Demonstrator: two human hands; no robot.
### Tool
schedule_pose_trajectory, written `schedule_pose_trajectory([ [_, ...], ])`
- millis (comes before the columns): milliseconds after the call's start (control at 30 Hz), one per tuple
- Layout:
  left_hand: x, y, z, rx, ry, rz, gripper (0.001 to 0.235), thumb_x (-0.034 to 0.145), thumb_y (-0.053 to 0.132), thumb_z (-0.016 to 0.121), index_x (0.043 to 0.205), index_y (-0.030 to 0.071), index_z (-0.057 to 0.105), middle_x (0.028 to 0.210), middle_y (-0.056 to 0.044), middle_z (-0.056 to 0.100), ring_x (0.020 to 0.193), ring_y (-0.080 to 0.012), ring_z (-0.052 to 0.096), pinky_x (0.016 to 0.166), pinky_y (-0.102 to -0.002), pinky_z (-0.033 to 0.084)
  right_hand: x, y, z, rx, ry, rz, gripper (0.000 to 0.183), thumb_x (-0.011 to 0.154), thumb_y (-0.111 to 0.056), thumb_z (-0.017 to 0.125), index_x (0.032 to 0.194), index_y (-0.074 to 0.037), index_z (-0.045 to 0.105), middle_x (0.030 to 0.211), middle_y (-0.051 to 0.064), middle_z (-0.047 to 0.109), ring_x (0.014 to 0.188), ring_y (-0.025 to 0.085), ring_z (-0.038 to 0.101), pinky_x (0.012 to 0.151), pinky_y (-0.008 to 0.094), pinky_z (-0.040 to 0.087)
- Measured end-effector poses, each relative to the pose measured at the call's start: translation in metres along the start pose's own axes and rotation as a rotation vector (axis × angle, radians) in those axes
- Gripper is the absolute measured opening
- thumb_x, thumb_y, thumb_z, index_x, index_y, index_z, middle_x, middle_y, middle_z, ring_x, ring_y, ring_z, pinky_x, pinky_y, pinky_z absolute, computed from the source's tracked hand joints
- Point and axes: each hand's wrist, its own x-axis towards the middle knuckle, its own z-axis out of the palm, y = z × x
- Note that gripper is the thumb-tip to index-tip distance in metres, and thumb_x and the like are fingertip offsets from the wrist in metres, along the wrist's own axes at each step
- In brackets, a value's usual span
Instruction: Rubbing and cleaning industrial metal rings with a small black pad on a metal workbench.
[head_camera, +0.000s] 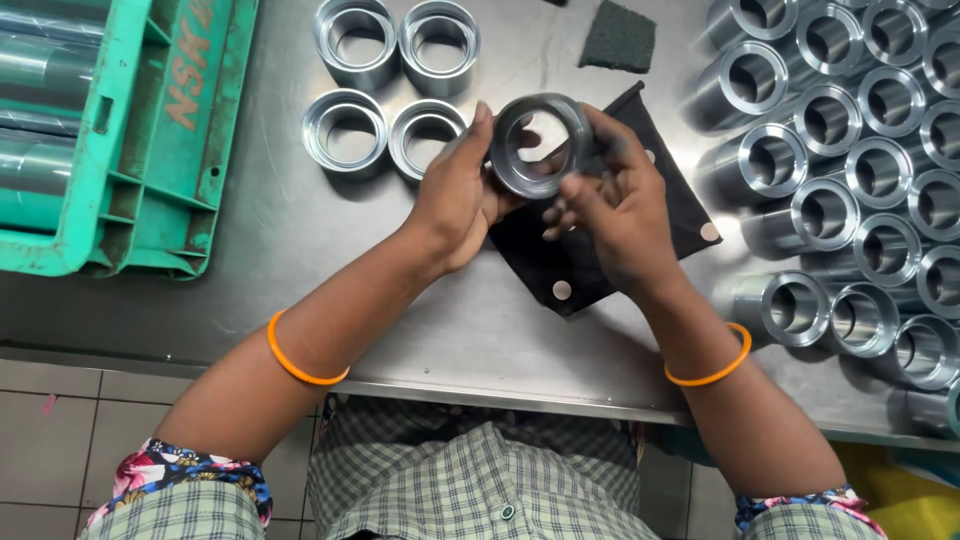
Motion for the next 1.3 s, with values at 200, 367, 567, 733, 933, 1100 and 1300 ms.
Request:
schedule_pose_trajectory([
  [200,-0.010,0.006,0.007,-0.109,-0.130,-0.125,0.091,0.101,0.069,0.015,0.149,-0.002,0.047,0.130,-0.015,0.069,0.123,-0.0249,0.068,0.105,-0.043,0.055,-0.008,-0.009,0.005,-0.911,-0.150,-0.662,0.033,0.100,-0.018,0.075,0.131,-0.010,0.067,0.128,0.011,0.061,0.117,0.027,0.065,0.109,0.041,0.054],
  [367,-0.006,0.002,0.007,-0.124,-0.192,-0.087,0.081,0.098,0.068,0.022,0.147,0.009,0.047,0.134,-0.016,0.065,0.124,-0.0299,0.065,0.102,-0.047,0.055,0.004,-0.003,-0.022,-1.142,0.018,-0.712,0.042,0.106,-0.047,0.053,0.126,-0.018,0.076,0.146,0.007,0.059,0.128,0.024,0.050,0.107,0.039,0.045],
  [567,-0.003,0.007,-0.002,0.015,-0.216,0.024,0.074,0.098,0.050,0.056,0.155,0.008,0.034,0.126,-0.014,0.062,0.121,-0.0269,0.064,0.104,-0.041,0.057,0.001,0.011,0.006,-0.846,-0.184,-0.767,0.077,0.107,-0.073,0.033,0.134,-0.014,0.076,0.162,0.010,0.030,0.152,0.030,0.023,0.123,0.045,0.039],
  [733,0.005,0.046,-0.018,0.479,-0.219,0.489,0.095,0.086,0.033,0.085,0.147,0.019,0.014,0.129,-0.007,0.047,0.114,-0.0252,0.070,0.094,-0.043,0.065,0.008,-0.006,-0.020,-0.795,-0.272,-0.486,0.051,0.105,-0.059,0.042,0.089,-0.024,0.076,0.163,0.014,0.037,0.149,0.034,0.025,0.127,0.054,0.019],
  [933,-0.002,0.091,-0.030,1.664,0.513,0.905,0.058,0.078,0.023,0.094,0.124,0.015,0.059,0.080,-0.002,0.064,0.087,-0.0240,0.057,0.078,-0.048,0.042,0.030,0.030,-0.122,-1.580,0.415,-0.197,0.049,0.099,-0.030,0.070,0.142,-0.008,0.061,0.157,0.026,0.039,0.148,0.045,0.026,0.108,0.076,0.003],
  [1100,0.014,0.096,-0.069,1.735,0.556,0.989,0.055,0.068,0.030,0.101,0.109,0.010,0.070,0.088,-0.002,0.071,0.095,-0.0314,0.056,0.085,-0.050,0.041,0.032,0.029,-0.134,-1.573,0.394,-0.136,0.060,0.097,-0.013,0.065,0.156,-0.017,0.051,0.138,0.020,0.054,0.135,0.044,0.043,0.110,0.078,0.014],
  [1300,0.029,0.080,-0.087,1.779,0.630,0.985,0.042,0.077,0.016,0.092,0.115,0.013,0.071,0.101,-0.002,0.076,0.130,-0.0389,0.041,0.101,-0.055,0.036,0.033,0.019,-0.123,-1.661,0.283,-0.164,0.044,0.097,-0.003,0.067,0.133,-0.027,0.069,0.119,0.008,0.061,0.119,0.029,0.057,0.113,0.064,0.030],
])
